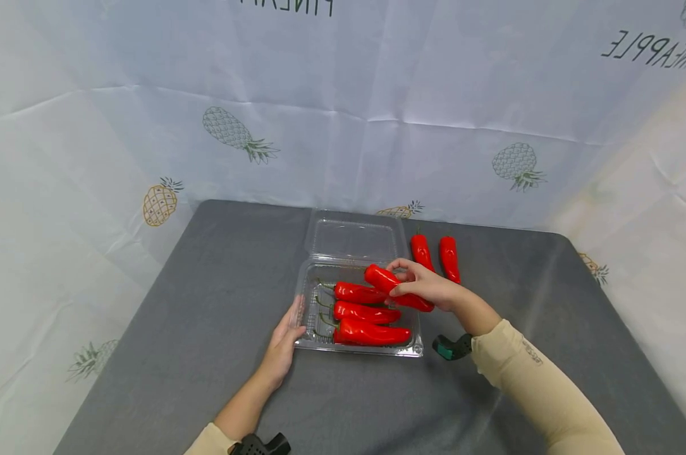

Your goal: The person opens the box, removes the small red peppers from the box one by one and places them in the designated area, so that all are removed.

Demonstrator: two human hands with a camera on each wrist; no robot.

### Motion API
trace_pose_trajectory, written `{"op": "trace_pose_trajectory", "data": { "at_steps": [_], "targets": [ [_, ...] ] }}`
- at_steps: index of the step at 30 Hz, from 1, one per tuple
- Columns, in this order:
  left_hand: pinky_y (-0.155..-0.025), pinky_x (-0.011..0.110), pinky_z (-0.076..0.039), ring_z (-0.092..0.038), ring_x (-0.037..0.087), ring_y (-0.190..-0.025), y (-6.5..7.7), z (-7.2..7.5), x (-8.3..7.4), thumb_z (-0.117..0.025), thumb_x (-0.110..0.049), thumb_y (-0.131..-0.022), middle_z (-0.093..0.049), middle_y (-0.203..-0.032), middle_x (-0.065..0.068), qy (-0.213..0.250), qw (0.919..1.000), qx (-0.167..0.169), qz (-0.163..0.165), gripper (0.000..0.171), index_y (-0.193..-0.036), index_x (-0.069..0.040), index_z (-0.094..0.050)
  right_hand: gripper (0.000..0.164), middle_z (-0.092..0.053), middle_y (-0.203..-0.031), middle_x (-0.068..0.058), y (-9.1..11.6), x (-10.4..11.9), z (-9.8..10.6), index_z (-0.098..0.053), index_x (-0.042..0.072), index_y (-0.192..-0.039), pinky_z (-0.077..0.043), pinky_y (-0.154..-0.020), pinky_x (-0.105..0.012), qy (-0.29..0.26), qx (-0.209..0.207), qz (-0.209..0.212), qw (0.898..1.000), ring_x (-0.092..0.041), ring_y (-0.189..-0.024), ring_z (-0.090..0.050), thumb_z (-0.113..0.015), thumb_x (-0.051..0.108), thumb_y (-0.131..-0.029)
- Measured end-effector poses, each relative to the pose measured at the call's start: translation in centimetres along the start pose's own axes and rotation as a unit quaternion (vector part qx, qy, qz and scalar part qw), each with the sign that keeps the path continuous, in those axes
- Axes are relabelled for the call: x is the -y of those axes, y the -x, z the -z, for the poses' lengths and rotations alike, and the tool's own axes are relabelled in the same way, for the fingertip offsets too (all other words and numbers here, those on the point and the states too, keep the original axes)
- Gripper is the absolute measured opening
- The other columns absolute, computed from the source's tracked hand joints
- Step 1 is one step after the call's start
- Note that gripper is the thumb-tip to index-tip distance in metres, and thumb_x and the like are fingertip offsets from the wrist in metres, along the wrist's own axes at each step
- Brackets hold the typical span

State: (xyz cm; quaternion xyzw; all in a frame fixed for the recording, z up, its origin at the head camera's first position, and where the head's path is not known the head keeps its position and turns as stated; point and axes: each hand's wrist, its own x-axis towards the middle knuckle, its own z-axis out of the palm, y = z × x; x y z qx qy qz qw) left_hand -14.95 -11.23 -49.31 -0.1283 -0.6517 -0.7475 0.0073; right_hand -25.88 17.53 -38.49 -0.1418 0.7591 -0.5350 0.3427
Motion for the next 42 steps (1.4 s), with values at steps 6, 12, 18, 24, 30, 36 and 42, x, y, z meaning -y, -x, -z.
{"op": "trace_pose_trajectory", "data": {
  "at_steps": [6,12,18,24,30,36,42],
  "targets": [
    [-0.102,0.001,-0.02,-0.025,-0.018,-0.126,0.0,0.0,-0.1,-0.033,0.003,-0.09,-0.008,-0.151,0.032,-0.003,1.0,-0.002,0.005,0.059,-0.143,0.014,-0.009,0.048,-0.054,-0.119,-0.03,0.8,-0.7,1.2,-0.032,0.006,-0.124,-0.055,-0.076,-0.039,-0.007,-0.045,-0.005,0.999,-0.03,-0.087,-0.067,-0.06,0.017,-0.087],
    [-0.102,0.001,-0.02,-0.025,-0.016,-0.127,-0.1,0.0,0.0,-0.033,0.003,-0.09,-0.008,-0.15,0.033,0.001,1.0,-0.001,-0.006,0.059,-0.143,0.015,-0.009,0.045,-0.062,-0.12,-0.015,1.6,-1.7,2.1,-0.031,0.017,-0.127,-0.052,-0.078,-0.038,-0.042,-0.081,0.007,0.996,-0.021,-0.085,-0.067,-0.057,0.027,-0.092],
    [-0.103,0.002,-0.02,-0.017,0.007,-0.138,-0.1,0.0,0.1,-0.033,0.002,-0.091,-0.007,-0.15,0.032,0.002,1.0,0.004,-0.002,0.059,-0.143,0.014,-0.009,0.052,-0.066,-0.109,0.003,2.3,-2.9,2.7,-0.024,0.02,-0.14,-0.053,-0.077,-0.032,-0.082,-0.093,0.005,0.992,-0.015,-0.08,-0.065,-0.045,0.039,-0.096],
    [-0.102,0.001,-0.02,-0.008,0.033,-0.14,-0.1,0.0,0.1,-0.033,0.001,-0.09,-0.007,-0.151,0.03,0.005,1.0,0.003,0.008,0.06,-0.144,0.013,-0.008,0.066,-0.066,-0.103,0.007,2.8,-4.1,3.8,-0.014,0.02,-0.151,-0.053,-0.083,-0.026,-0.164,-0.135,-0.009,0.977,-0.014,-0.091,-0.062,-0.045,0.04,-0.096],
    [-0.103,0.001,-0.02,-0.008,0.035,-0.14,0.0,0.2,0.1,-0.033,0.002,-0.091,-0.008,-0.152,0.029,0.006,0.9999,0.002,0.01,0.06,-0.144,0.012,-0.009,0.07,-0.063,-0.101,0.009,3.5,-4.7,5.2,-0.007,0.02,-0.151,-0.053,-0.078,-0.023,-0.246,-0.163,-0.008,0.955,-0.01,-0.089,-0.061,-0.046,0.035,-0.096],
    [-0.103,0.001,-0.019,-0.006,0.038,-0.138,-0.1,0.1,0.1,-0.033,0.002,-0.09,-0.008,-0.152,0.029,0.007,0.9999,0.003,0.009,0.06,-0.144,0.012,-0.008,0.072,-0.067,-0.091,0.006,4.0,-5.3,7.1,-0.008,0.02,-0.151,-0.055,-0.066,-0.021,-0.296,-0.199,-0.007,0.934,-0.008,-0.074,-0.063,-0.047,0.04,-0.094],
    [-0.103,0.001,-0.02,-0.009,0.032,-0.14,0.0,0.1,0.1,-0.033,0.003,-0.09,-0.009,-0.152,0.029,0.005,0.9999,0.001,0.011,0.06,-0.144,0.012,-0.009,0.071,-0.067,-0.095,0.013,4.7,-5.9,9.2,-0.005,0.024,-0.151,-0.054,-0.063,-0.021,-0.314,-0.22,0.028,0.923,-0.007,-0.073,-0.062,-0.046,0.037,-0.095]
  ]
}}
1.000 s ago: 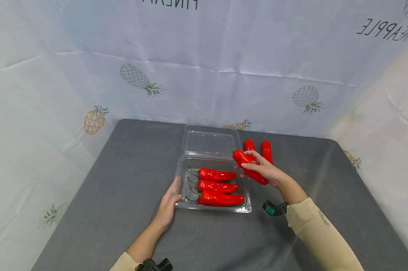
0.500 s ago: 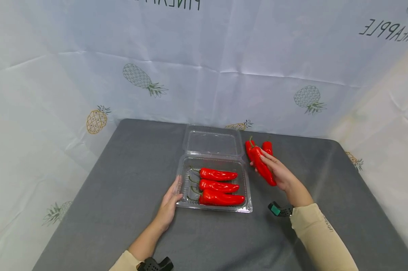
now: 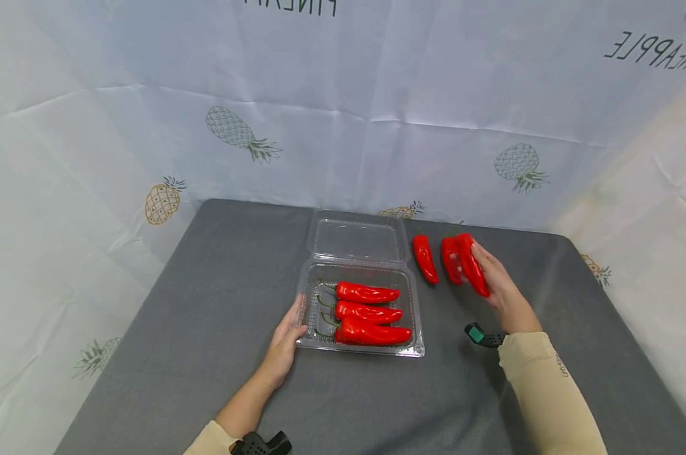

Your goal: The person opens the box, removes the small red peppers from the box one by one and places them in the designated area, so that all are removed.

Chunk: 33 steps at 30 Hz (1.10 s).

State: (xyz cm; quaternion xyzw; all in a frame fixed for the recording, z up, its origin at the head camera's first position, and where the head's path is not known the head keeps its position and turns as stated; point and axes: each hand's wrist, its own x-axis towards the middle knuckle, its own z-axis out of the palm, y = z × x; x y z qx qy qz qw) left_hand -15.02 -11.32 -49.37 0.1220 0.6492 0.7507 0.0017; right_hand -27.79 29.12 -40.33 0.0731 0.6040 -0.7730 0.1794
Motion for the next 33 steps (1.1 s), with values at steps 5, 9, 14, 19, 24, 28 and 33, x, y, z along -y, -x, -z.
{"op": "trace_pose_trajectory", "data": {
  "at_steps": [5,9,14,19,24,28,33],
  "targets": [
    [-0.103,0.002,-0.019,-0.008,0.033,-0.139,0.0,0.0,-0.1,-0.033,0.002,-0.09,-0.008,-0.151,0.031,0.0,1.0,0.006,-0.005,0.06,-0.144,0.013,-0.008,0.07,-0.069,-0.095,0.014,-0.3,0.7,1.4,-0.009,0.029,-0.15,-0.053,-0.068,-0.021,0.008,-0.025,0.004,1.0,-0.007,-0.079,-0.062,-0.05,0.035,-0.093],
    [-0.103,0.002,-0.019,-0.006,0.039,-0.138,0.0,0.0,-0.1,-0.033,0.003,-0.09,-0.008,-0.151,0.031,-0.001,1.0,0.006,-0.005,0.06,-0.143,0.014,-0.009,0.071,-0.056,-0.119,0.01,-0.5,1.1,2.1,-0.016,0.032,-0.149,-0.053,-0.076,-0.02,0.017,-0.058,-0.017,0.998,-0.006,-0.087,-0.061,-0.056,0.034,-0.09],
    [-0.103,0.001,-0.019,-0.006,0.041,-0.138,0.0,0.0,-0.1,-0.033,0.002,-0.09,-0.008,-0.152,0.03,-0.003,1.0,0.005,0.001,0.06,-0.144,0.013,-0.009,0.071,-0.012,-0.155,-0.004,-0.9,1.0,2.7,-0.014,0.03,-0.149,-0.052,-0.079,-0.017,0.032,-0.083,-0.026,0.996,-0.003,-0.089,-0.06,-0.055,0.034,-0.091],
    [-0.103,0.001,-0.019,-0.006,0.04,-0.139,0.0,0.0,-0.1,-0.033,0.002,-0.09,-0.008,-0.152,0.03,-0.001,1.0,0.007,0.002,0.06,-0.144,0.013,-0.009,0.072,-0.009,-0.157,-0.004,-1.7,0.3,3.3,-0.019,0.027,-0.148,-0.048,-0.093,-0.019,0.063,-0.151,-0.02,0.986,-0.001,-0.093,-0.054,-0.057,0.04,-0.088],
    [-0.103,0.001,-0.019,-0.005,0.04,-0.139,0.0,0.0,-0.1,-0.033,0.001,-0.09,-0.008,-0.152,0.03,0.0,1.0,0.007,0.003,0.06,-0.144,0.013,-0.008,0.064,-0.009,-0.158,-0.003,-2.9,-0.8,4.1,-0.027,0.024,-0.146,-0.029,-0.113,-0.033,0.128,-0.235,-0.02,0.963,-0.018,-0.129,-0.032,-0.052,0.043,-0.09],
    [-0.103,0.001,-0.019,-0.006,0.039,-0.138,0.0,0.0,-0.1,-0.033,0.001,-0.091,-0.008,-0.152,0.03,-0.001,1.0,0.005,0.001,0.06,-0.144,0.013,-0.008,0.059,-0.009,-0.158,-0.006,-3.5,-1.3,4.4,-0.028,0.018,-0.146,-0.025,-0.115,-0.039,0.16,-0.263,-0.016,0.951,-0.026,-0.14,-0.019,-0.047,0.038,-0.094],
    [-0.103,0.001,-0.019,-0.006,0.037,-0.139,0.0,0.0,-0.1,-0.033,0.001,-0.091,-0.008,-0.152,0.03,-0.002,1.0,0.002,0.002,0.06,-0.144,0.013,-0.009,0.057,-0.011,-0.157,-0.011,-3.9,-1.5,4.6,-0.027,0.013,-0.145,-0.026,-0.115,-0.04,0.211,-0.273,-0.021,0.938,-0.03,-0.141,-0.018,-0.045,0.035,-0.095]
  ]
}}
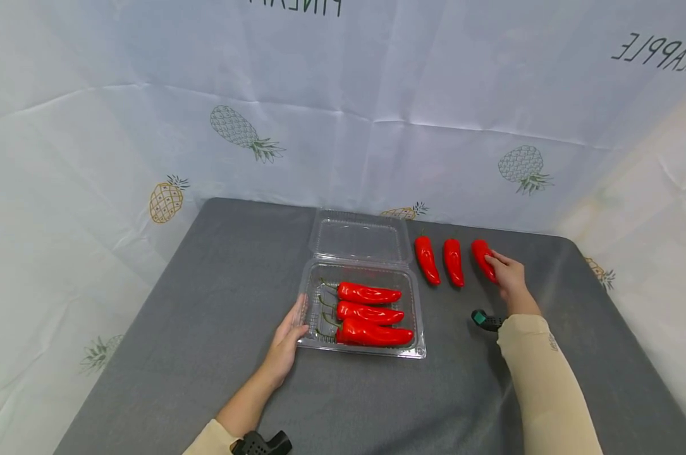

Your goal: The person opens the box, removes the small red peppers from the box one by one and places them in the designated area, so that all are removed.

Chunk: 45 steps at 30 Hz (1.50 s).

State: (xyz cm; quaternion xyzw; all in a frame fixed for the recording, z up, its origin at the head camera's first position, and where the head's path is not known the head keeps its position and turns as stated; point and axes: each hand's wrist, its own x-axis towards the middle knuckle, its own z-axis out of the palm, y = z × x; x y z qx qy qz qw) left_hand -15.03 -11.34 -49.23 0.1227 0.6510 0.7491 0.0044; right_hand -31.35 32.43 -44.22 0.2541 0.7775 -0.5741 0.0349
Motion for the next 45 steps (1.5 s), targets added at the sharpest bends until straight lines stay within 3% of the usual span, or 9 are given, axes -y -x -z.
{"op": "trace_pose_trajectory", "data": {
  "at_steps": [5,11,18,31,36,41,45],
  "targets": [
    [-0.103,0.002,-0.019,-0.008,0.034,-0.139,0.1,0.0,0.0,-0.033,0.001,-0.091,-0.009,-0.152,0.03,-0.001,1.0,0.0,0.003,0.06,-0.144,0.013,-0.009,0.054,-0.016,-0.155,-0.015,-0.1,-0.3,-0.5,-0.027,0.013,-0.145,-0.029,-0.112,-0.043,0.055,-0.014,0.013,0.998,-0.033,-0.139,-0.022,-0.043,0.03,-0.096],
    [-0.103,0.002,-0.019,-0.014,0.016,-0.139,0.2,0.0,0.1,-0.034,0.001,-0.09,-0.009,-0.152,0.029,-0.004,1.0,-0.003,0.003,0.06,-0.144,0.012,-0.01,0.051,-0.025,-0.151,-0.02,-0.1,-0.8,-1.4,-0.028,0.009,-0.145,-0.032,-0.11,-0.044,0.087,-0.029,0.048,0.995,-0.034,-0.136,-0.028,-0.041,0.021,-0.097],
    [-0.103,0.002,-0.019,-0.008,0.034,-0.139,0.2,0.1,0.0,-0.033,0.002,-0.091,-0.009,-0.152,0.03,-0.002,1.0,-0.002,0.002,0.06,-0.144,0.013,-0.009,0.05,-0.025,-0.152,-0.02,-0.1,-1.1,-1.5,-0.027,0.007,-0.145,-0.031,-0.111,-0.044,0.084,-0.028,0.054,0.995,-0.034,-0.135,-0.028,-0.038,0.021,-0.098],
    [-0.103,0.002,-0.019,-0.007,0.036,-0.139,0.2,0.2,-0.1,-0.034,0.002,-0.092,-0.008,-0.152,0.029,-0.003,1.0,-0.003,-0.003,0.058,-0.144,0.012,-0.01,0.052,-0.025,-0.152,-0.019,-0.3,-0.7,-1.4,-0.026,0.008,-0.146,-0.031,-0.111,-0.044,0.069,-0.024,0.044,0.996,-0.033,-0.136,-0.029,-0.038,0.023,-0.098],
    [-0.103,0.002,-0.019,-0.007,0.036,-0.139,0.1,0.2,-0.1,-0.034,0.001,-0.092,-0.008,-0.152,0.029,-0.004,1.0,-0.002,-0.003,0.059,-0.144,0.011,-0.01,0.055,-0.029,-0.151,-0.019,0.1,-0.2,-1.1,-0.026,0.009,-0.147,-0.031,-0.111,-0.045,0.079,-0.031,0.058,0.995,-0.033,-0.136,-0.029,-0.04,0.024,-0.096],
    [-0.103,0.002,-0.019,-0.006,0.038,-0.138,0.0,0.1,-0.1,-0.034,0.002,-0.091,-0.008,-0.152,0.029,-0.007,1.0,-0.002,-0.001,0.059,-0.144,0.012,-0.01,0.06,-0.017,-0.155,-0.018,0.5,0.2,-0.8,-0.02,0.008,-0.149,-0.028,-0.111,-0.048,0.108,-0.047,0.084,0.99,-0.034,-0.141,-0.02,-0.042,0.025,-0.095],
    [-0.103,0.002,-0.019,-0.007,0.036,-0.139,0.0,0.1,0.0,-0.034,0.001,-0.092,-0.008,-0.152,0.03,-0.005,1.0,-0.001,-0.002,0.059,-0.144,0.012,-0.009,0.068,-0.008,-0.157,-0.017,0.5,0.4,-0.6,-0.011,0.011,-0.151,-0.025,-0.112,-0.05,0.11,-0.069,0.08,0.988,-0.034,-0.143,-0.014,-0.044,0.028,-0.094]
  ]
}}
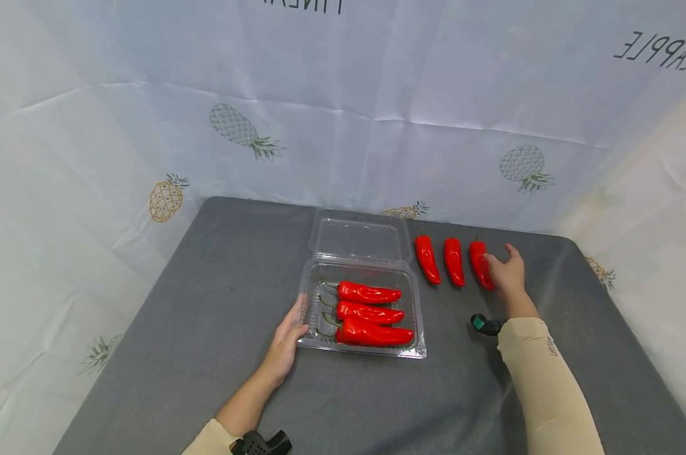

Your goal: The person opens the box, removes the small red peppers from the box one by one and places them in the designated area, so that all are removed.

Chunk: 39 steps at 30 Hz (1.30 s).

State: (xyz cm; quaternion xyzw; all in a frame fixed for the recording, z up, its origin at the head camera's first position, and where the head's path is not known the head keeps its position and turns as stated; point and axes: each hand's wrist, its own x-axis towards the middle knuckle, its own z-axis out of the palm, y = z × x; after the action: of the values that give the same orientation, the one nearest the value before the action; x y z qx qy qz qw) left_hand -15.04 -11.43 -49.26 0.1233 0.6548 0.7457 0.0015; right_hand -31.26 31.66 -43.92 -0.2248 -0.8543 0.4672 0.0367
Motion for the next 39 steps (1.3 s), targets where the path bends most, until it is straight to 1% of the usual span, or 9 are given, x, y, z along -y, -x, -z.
{"op": "trace_pose_trajectory", "data": {
  "at_steps": [4,10,13,16,18,24,26,35,39],
  "targets": [
    [-0.103,0.002,-0.019,-0.009,0.028,-0.14,0.0,0.0,0.1,-0.034,0.001,-0.092,-0.008,-0.151,0.03,0.003,1.0,-0.001,-0.004,0.059,-0.144,0.013,-0.009,0.071,-0.005,-0.157,-0.018,0.1,0.0,0.3,-0.007,0.009,-0.151,-0.022,-0.113,-0.052,0.003,0.007,0.0,1.0,-0.036,-0.143,-0.01,-0.045,0.028,-0.094],
    [-0.103,0.002,-0.019,-0.02,-0.007,-0.133,0.0,0.0,0.2,-0.034,0.001,-0.092,-0.007,-0.15,0.032,0.005,0.9999,0.0,-0.015,0.058,-0.143,0.014,-0.009,0.073,-0.003,-0.156,-0.019,0.7,0.4,0.5,-0.006,0.008,-0.15,-0.02,-0.114,-0.053,-0.008,0.023,0.016,1.0,-0.037,-0.143,-0.008,-0.047,0.026,-0.093],
    [-0.103,0.001,-0.019,-0.023,-0.014,-0.128,0.0,0.0,0.2,-0.034,0.002,-0.092,-0.007,-0.15,0.032,0.005,0.9998,-0.001,-0.018,0.058,-0.143,0.014,-0.009,0.073,-0.002,-0.157,-0.018,1.1,0.8,0.4,-0.005,0.008,-0.151,-0.018,-0.114,-0.053,-0.01,0.027,0.022,0.999,-0.036,-0.143,-0.007,-0.047,0.028,-0.094],
    [-0.103,0.001,-0.019,-0.023,-0.013,-0.13,0.0,0.0,0.1,-0.034,0.002,-0.092,-0.007,-0.15,0.033,0.006,0.9998,0.0,-0.019,0.058,-0.143,0.014,-0.009,0.074,-0.002,-0.157,-0.017,1.4,1.3,0.3,-0.004,0.01,-0.151,-0.018,-0.113,-0.055,-0.007,0.033,0.025,0.999,-0.037,-0.144,-0.007,-0.047,0.029,-0.094],
    [-0.103,0.002,-0.019,-0.021,-0.007,-0.133,0.0,0.0,0.1,-0.034,0.002,-0.092,-0.008,-0.15,0.032,0.004,0.9999,0.0,-0.015,0.058,-0.143,0.014,-0.009,0.074,-0.001,-0.157,-0.016,1.7,1.7,0.3,-0.003,0.012,-0.151,-0.018,-0.113,-0.056,-0.003,0.04,0.025,0.999,-0.037,-0.144,-0.006,-0.047,0.03,-0.094],
    [-0.103,0.001,-0.019,-0.01,0.029,-0.14,0.0,0.0,-0.1,-0.034,0.001,-0.092,-0.009,-0.152,0.03,-0.004,1.0,-0.001,0.001,0.059,-0.144,0.012,-0.009,0.077,0.0,-0.157,-0.017,2.5,2.6,0.1,-0.002,0.014,-0.151,-0.019,-0.112,-0.058,0.003,0.067,0.037,0.997,-0.038,-0.143,-0.005,-0.05,0.034,-0.094],
    [-0.103,0.001,-0.019,-0.008,0.036,-0.139,0.0,-0.1,-0.1,-0.034,0.001,-0.092,-0.009,-0.152,0.03,-0.005,1.0,-0.001,0.001,0.059,-0.144,0.012,-0.009,0.078,0.0,-0.157,-0.017,2.9,3.0,0.2,-0.003,0.014,-0.151,-0.019,-0.111,-0.059,0.005,0.077,0.044,0.996,-0.039,-0.143,-0.005,-0.05,0.036,-0.093],
    [-0.103,0.001,-0.019,-0.008,0.036,-0.139,0.1,-0.1,-0.1,-0.034,0.002,-0.091,-0.009,-0.152,0.028,-0.002,1.0,-0.001,0.005,0.059,-0.144,0.012,-0.009,0.08,0.003,-0.156,-0.02,5.1,4.0,0.2,-0.002,0.01,-0.151,-0.016,-0.112,-0.058,0.004,0.145,0.072,0.987,-0.04,-0.143,-0.003,-0.05,0.038,-0.093],
    [-0.103,0.001,-0.019,-0.012,0.023,-0.141,0.1,-0.1,0.0,-0.034,0.002,-0.092,-0.009,-0.152,0.029,-0.002,1.0,-0.001,0.001,0.059,-0.144,0.012,-0.009,0.079,-0.002,-0.156,-0.02,6.0,4.0,-0.4,-0.005,0.009,-0.151,-0.018,-0.111,-0.06,0.019,0.16,0.096,0.982,-0.041,-0.142,-0.006,-0.051,0.037,-0.093]
  ]
}}
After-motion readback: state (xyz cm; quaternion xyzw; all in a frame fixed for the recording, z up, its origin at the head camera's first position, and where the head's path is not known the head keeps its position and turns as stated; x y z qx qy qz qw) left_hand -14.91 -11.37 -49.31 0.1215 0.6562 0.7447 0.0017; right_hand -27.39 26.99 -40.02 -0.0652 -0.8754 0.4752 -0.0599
